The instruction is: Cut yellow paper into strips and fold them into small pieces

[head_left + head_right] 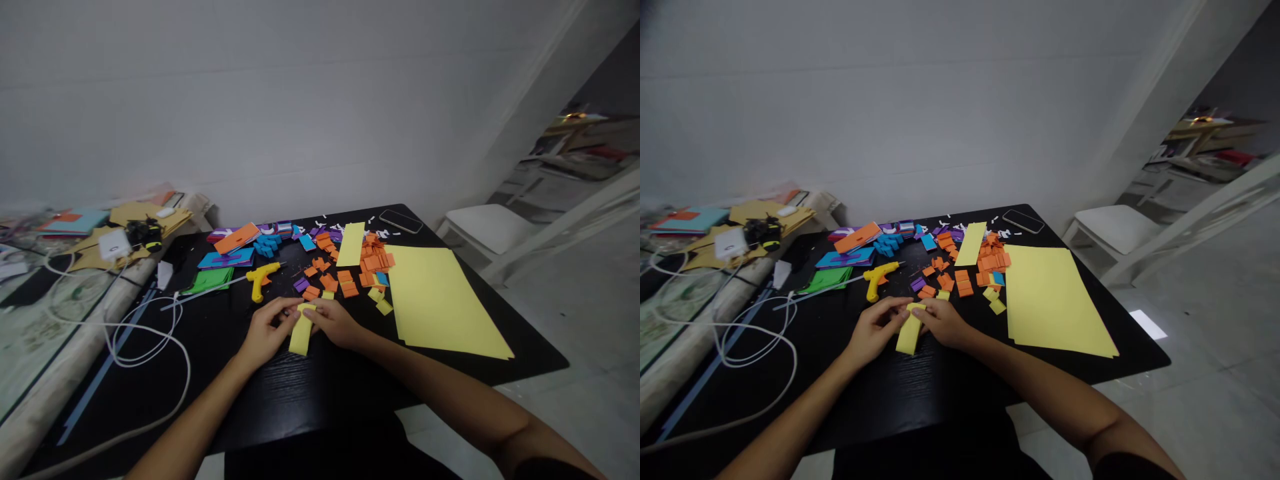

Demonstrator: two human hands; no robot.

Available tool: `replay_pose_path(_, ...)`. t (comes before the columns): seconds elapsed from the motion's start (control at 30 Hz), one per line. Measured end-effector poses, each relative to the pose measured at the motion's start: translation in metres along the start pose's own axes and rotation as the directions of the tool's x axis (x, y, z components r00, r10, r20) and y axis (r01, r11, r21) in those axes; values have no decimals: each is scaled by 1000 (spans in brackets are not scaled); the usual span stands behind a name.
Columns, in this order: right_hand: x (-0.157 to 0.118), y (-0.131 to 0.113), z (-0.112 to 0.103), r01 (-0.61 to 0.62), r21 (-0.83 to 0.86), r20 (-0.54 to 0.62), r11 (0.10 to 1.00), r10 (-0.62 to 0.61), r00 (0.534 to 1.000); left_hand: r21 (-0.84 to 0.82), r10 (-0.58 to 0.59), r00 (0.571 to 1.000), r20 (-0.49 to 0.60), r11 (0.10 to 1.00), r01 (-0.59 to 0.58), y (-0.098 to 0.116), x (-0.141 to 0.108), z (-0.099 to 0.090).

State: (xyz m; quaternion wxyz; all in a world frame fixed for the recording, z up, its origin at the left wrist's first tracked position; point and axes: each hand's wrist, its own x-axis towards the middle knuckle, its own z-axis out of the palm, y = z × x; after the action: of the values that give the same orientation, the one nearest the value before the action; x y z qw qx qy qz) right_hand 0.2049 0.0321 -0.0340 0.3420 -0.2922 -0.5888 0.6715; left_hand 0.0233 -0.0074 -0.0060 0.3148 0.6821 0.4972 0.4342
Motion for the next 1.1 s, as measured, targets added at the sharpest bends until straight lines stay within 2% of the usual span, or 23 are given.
replay_pose_path(0.2,-1,-3,1,-2,36,-22,999,3,1000,-58,-106,994,-16,993,105,-5,0,0)
replay_pose_path(0.47,-1,0,-1,27,40,-202,999,-19,979,-157,-162,986,-35,975,155,-5,0,1)
replay_pose_path(0.7,-2,-3,2,28,18,-193,999,-24,981,-162,-170,985,30,972,172,-4,0,1)
replay_pose_path(1.1,-3,-3,3,82,-45,-226,996,-90,970,-153,-190,981,-27,971,184,-1,1,1)
